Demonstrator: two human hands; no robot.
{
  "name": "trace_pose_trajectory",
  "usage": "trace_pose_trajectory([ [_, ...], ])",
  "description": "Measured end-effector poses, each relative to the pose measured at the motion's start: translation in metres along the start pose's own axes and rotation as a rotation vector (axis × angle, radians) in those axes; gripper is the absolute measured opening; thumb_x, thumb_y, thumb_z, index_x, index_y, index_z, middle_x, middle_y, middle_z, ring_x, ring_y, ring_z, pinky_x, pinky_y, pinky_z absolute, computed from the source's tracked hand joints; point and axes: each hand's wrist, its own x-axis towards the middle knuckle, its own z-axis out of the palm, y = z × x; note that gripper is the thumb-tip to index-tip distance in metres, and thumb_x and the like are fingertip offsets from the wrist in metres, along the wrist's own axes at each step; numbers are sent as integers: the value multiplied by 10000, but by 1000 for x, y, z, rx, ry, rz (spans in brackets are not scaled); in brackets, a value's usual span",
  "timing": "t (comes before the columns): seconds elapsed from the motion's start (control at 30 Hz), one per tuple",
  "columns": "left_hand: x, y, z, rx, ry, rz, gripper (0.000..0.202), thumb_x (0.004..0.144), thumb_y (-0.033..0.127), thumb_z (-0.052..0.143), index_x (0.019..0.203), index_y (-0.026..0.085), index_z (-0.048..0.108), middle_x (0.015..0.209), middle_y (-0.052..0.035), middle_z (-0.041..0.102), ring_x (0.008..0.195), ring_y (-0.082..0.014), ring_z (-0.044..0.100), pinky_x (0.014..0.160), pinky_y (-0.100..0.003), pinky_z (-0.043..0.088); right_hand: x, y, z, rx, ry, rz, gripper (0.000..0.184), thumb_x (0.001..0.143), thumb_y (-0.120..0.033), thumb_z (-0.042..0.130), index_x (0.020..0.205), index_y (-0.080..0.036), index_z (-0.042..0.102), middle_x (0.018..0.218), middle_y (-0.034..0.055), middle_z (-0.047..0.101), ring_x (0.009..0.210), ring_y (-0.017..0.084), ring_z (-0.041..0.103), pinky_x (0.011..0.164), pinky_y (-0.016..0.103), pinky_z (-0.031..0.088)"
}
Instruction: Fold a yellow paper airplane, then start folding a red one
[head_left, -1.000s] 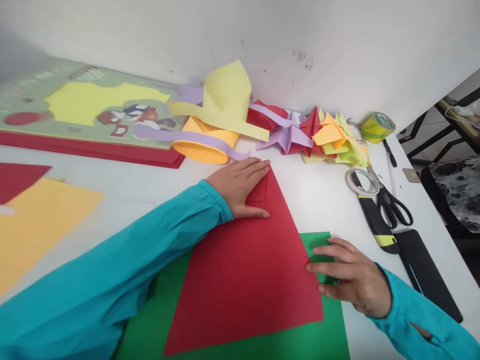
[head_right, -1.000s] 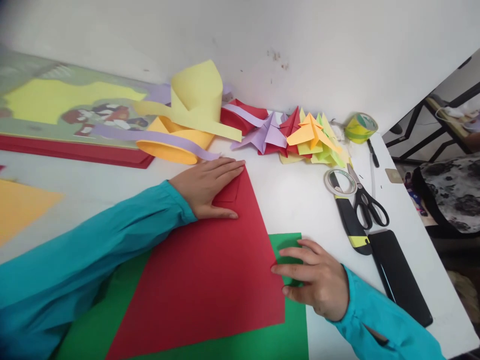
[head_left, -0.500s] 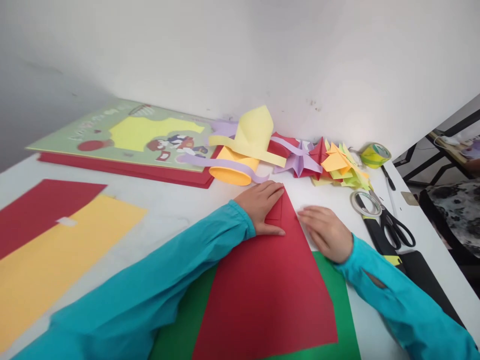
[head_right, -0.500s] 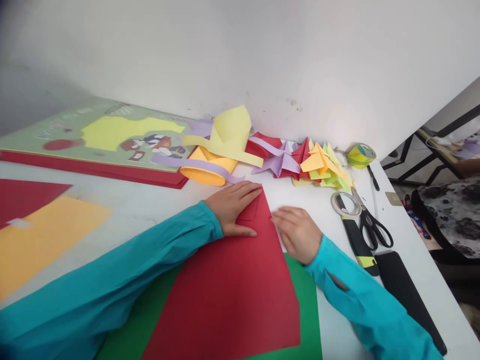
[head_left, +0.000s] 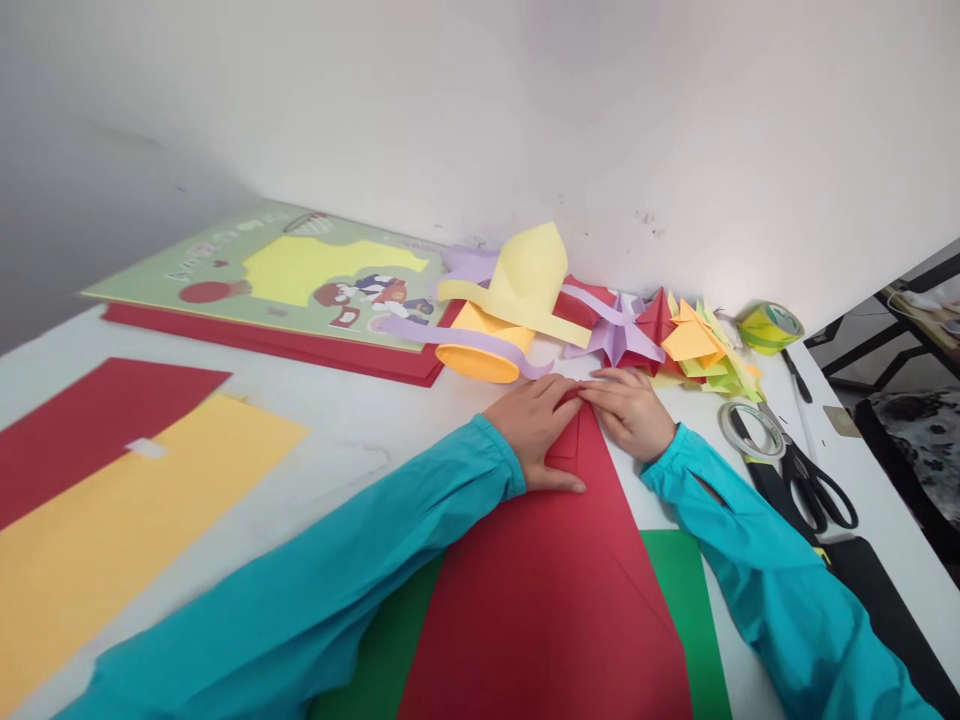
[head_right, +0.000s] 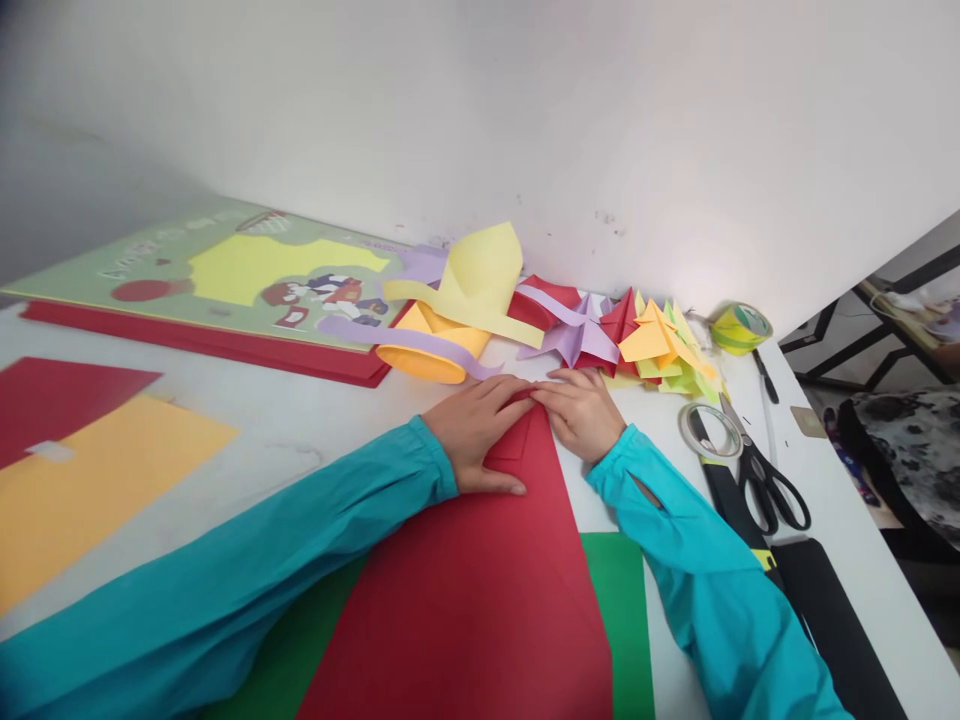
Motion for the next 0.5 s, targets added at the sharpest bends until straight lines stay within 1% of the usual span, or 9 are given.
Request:
trace_pose_trajectory([
  [0.1,-1,0,0,4,0,-5,1036,612,852,515,1230,19,509,1301,-270,459,1191,-389,435,998,-510,378,-1,-2,1,21,17,-16,329,885,-147,449,1131,-219,656,1136,52,692,1123,232,553,961,457,396],
  [0.23,-1,-1,1,5,7,-5,1027,600,849,531,1240,47,497,1313,-264,450,1214,-393,419,1001,-511,373,-2,-1,3,96,44,11,339,878,-132,450,1129,-222,660,1111,49,700,1094,227,564,940,444,431],
  [0.33,-2,-1,2,0,4,-5,1046,602,849,532,1251,30,487,1326,-276,440,1228,-400,410,1011,-510,362,-3,0,4,126,45,12,336,881,-127,445,1126,-211,660,1102,53,702,1082,224,569,934,436,443],
  [0.4,-1,-1,1,9,-10,-5,1056,610,846,531,1265,19,476,1355,-280,422,1238,-402,401,1013,-513,359,-2,1,4,127,46,4,338,884,-129,442,1131,-215,657,1089,57,705,1079,222,571,932,436,445],
  [0.5,0,-1,-1,18,-47,-3,1054,610,845,530,1277,32,472,1383,-255,423,1248,-394,394,1011,-520,361,-2,0,3,117,46,-3,344,885,-131,440,1137,-225,654,1076,58,707,1075,222,574,927,438,447],
])
